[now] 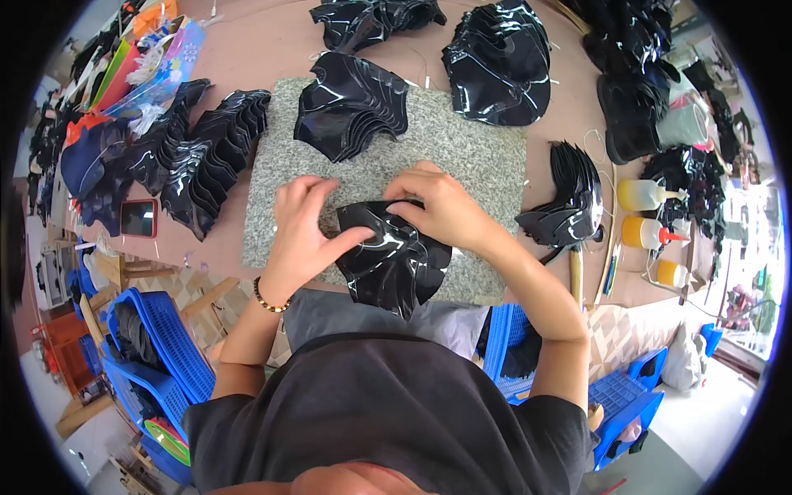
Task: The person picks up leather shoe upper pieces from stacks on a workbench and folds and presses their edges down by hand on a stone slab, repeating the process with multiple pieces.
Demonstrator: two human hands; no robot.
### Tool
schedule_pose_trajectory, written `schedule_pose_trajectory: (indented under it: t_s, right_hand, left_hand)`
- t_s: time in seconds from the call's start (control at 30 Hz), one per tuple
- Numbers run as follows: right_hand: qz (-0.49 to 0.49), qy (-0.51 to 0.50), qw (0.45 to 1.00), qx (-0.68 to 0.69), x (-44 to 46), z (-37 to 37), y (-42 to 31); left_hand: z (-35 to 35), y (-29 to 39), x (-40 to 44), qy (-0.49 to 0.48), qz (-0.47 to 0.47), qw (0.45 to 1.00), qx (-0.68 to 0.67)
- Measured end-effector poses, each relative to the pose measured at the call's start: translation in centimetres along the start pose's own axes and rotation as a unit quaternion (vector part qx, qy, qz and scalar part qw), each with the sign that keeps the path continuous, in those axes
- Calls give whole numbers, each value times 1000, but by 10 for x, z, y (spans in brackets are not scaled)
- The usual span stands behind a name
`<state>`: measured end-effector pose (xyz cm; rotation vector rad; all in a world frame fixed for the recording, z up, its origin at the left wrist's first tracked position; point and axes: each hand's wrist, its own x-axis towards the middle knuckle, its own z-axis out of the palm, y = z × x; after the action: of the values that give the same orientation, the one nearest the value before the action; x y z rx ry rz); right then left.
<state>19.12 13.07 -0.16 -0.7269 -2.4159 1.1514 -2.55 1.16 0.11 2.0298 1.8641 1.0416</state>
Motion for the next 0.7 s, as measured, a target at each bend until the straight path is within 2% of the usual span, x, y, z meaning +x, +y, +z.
schedule_pose_trajectory:
  t_s: [0.03,0.1,0.13,0.2,0.27,0.37,0.47,0.57,0.7]
  right_hand:
    - [-35,17,999,7,-1,-1,2]
    - [-20,7,999,39,-4,-4,2]
    - [-11,3,998,55,-6,-6,0]
    - [66,-23,980,187,-11,-7,-3]
    - [112,-54,953,277,-15,-11,-8]
    - [93,-72,944,308,-17,-13,-11]
    - [54,-73,950,299,-19,-12,-9]
    - [154,-47,943,291,-16,-10,-20]
    - [132,-31,955,262,-17,-3,-20]
  left_hand:
    - [1,2,0,-19,10,1000,8]
    - [5,4,-2,-77,-41,992,-88]
    - [10,1,-3,-114,-100,970,-190]
    - [14,1,-1,-166,-213,899,-344]
    - [19,3,0,-136,-202,890,-385]
    - [27,2,1,-112,-190,879,-423]
    - [23,3,3,-124,-182,883,-414]
    - [20,8,3,-131,-195,870,-433]
    - [17,12,0,-140,-205,859,-447]
